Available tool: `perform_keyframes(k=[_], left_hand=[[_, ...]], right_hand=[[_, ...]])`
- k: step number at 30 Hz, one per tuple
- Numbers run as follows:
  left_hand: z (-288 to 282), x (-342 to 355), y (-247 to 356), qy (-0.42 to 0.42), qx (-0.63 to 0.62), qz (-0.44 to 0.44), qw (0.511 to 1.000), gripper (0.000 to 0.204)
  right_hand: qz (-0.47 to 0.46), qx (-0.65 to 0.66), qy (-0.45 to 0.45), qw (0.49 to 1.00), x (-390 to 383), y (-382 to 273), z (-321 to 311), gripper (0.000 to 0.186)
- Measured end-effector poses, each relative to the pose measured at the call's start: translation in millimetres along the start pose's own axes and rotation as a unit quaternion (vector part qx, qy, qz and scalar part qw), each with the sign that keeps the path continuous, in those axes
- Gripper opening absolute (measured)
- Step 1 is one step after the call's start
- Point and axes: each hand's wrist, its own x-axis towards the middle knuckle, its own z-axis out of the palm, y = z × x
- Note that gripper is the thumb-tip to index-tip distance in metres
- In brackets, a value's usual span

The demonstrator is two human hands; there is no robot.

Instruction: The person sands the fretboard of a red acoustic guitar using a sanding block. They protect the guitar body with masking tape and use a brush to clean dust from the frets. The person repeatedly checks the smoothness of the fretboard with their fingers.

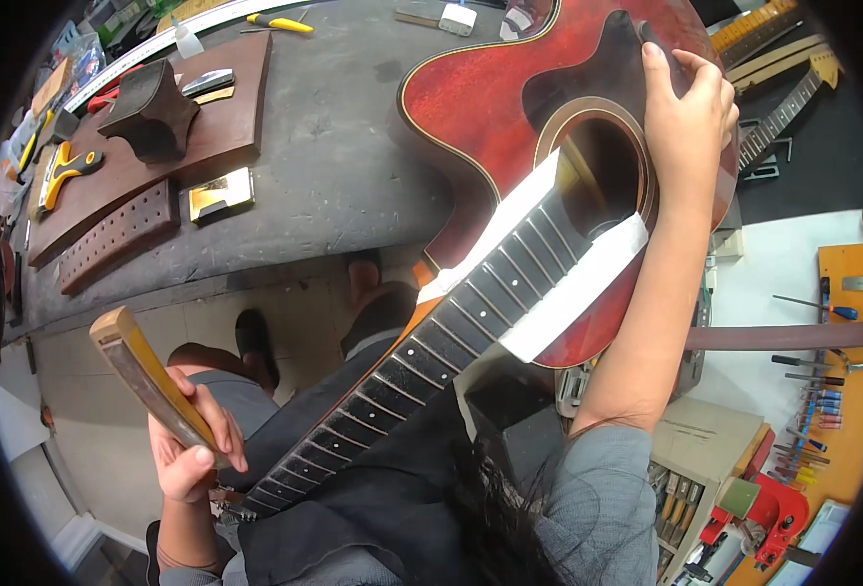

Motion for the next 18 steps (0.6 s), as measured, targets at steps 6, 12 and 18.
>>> perform_keyframes(k=[6,12,18], left_hand=[[2,27,-1,-0.043,-0.002,-0.003,0.999,0.060],[38,42,2,0.014,0.074,-0.062,0.995,0.058],[92,83,27,-0.110,0.262,-0.025,0.958,0.051]], right_hand=[[0.006,-0.003,-0.003,1.000,-2,-3,-3,0.068],[-0.003,-0.008,0.000,1.000,-2,-4,-1,0.067],[-0.019,-0.003,0.020,1.000,-3,2,0,0.069]])
